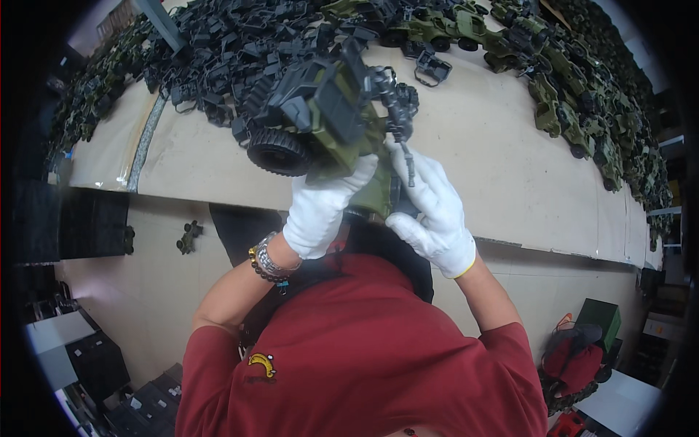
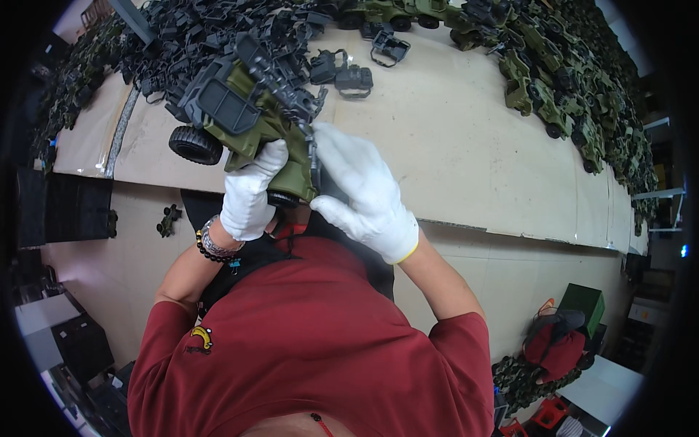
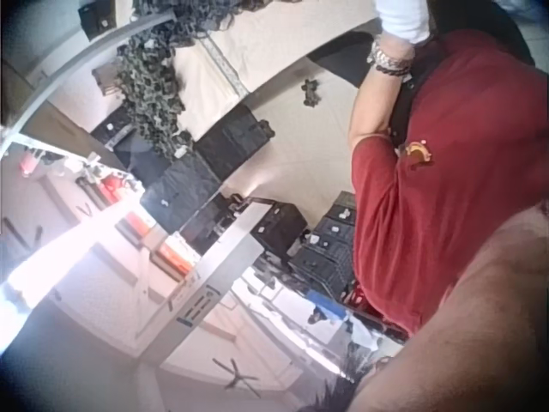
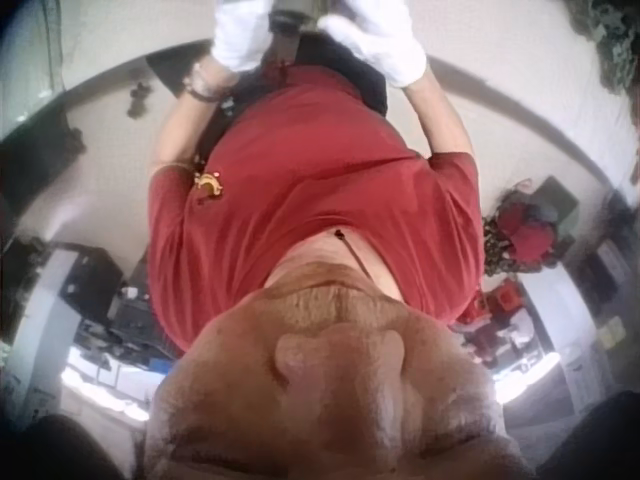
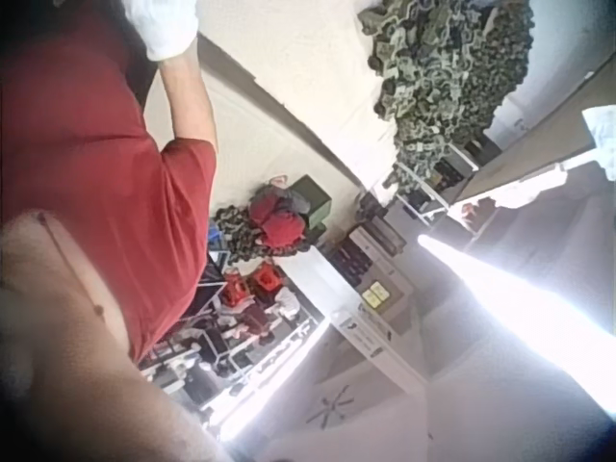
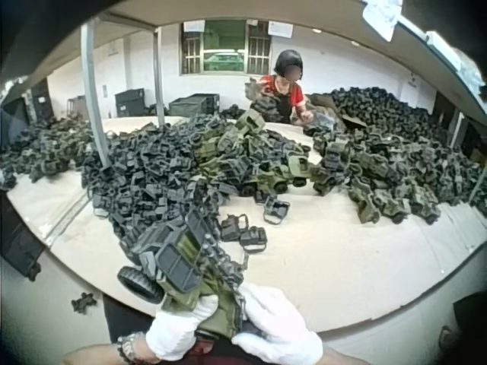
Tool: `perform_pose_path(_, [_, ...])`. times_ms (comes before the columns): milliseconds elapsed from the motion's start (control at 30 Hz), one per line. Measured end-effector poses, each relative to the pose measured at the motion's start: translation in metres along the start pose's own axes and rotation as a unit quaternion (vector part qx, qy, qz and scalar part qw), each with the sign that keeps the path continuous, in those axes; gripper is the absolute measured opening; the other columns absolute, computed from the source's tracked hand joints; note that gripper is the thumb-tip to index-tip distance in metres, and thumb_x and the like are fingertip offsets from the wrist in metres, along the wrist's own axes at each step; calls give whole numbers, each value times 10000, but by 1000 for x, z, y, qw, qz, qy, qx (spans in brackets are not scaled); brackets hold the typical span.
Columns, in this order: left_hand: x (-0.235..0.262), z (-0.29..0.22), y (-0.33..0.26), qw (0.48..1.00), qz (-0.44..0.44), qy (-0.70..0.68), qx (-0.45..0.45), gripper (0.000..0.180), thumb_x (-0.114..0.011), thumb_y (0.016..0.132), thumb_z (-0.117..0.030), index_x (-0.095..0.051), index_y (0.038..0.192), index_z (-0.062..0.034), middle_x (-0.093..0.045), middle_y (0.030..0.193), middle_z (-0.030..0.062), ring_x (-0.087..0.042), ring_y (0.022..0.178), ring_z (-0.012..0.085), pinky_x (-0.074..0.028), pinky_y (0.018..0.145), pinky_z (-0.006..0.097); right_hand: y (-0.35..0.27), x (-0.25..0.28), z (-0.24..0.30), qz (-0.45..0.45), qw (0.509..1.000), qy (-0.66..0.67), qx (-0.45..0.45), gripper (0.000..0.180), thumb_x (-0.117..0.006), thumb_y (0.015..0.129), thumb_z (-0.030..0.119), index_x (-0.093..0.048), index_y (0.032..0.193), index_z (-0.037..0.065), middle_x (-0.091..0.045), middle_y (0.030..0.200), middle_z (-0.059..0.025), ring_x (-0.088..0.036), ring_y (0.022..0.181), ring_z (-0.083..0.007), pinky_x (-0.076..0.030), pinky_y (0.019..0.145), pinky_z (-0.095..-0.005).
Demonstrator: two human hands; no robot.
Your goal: Assembling plastic toy truck parts on a factory table.
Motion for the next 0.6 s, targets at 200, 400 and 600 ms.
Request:
perform_pose_path(200, [-13,-20,9,964,-14,-260,61,498,-550,1010,-447,-564,1316,-54,-647,1199,84,-644,1073,217,-535,941,399,30,21,20,-53,997,36,31,911,-714,830,533,-371,1490,6,-404,1492,-295,-509,1241,-462,-397,1065,-494])
perform_pose_path(400, [-37,-6,-20,845,-56,-452,280,577,-522,976,-593,-576,1254,-90,-593,1252,93,-570,1168,240,-482,992,401,37,12,51,-236,961,-99,106,733,-771,657,646,-638,1146,118,-560,1292,-194,-562,1077,-405,-507,851,-471])
perform_pose_path(600, [-26,-18,-21,939,49,-326,98,526,-647,949,-192,-441,1399,-13,-588,1295,120,-592,1187,244,-493,1000,387,63,19,41,-197,965,-107,133,559,-769,693,560,-671,1026,122,-647,1181,-123,-611,966,-338,-523,726,-408])
Point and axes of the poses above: each hand's wrist, its own y-axis towards the middle knuckle, its own x-axis out of the back of the hand, z = x × y, the point moved 8 cm from there along y, towards the middle knuckle
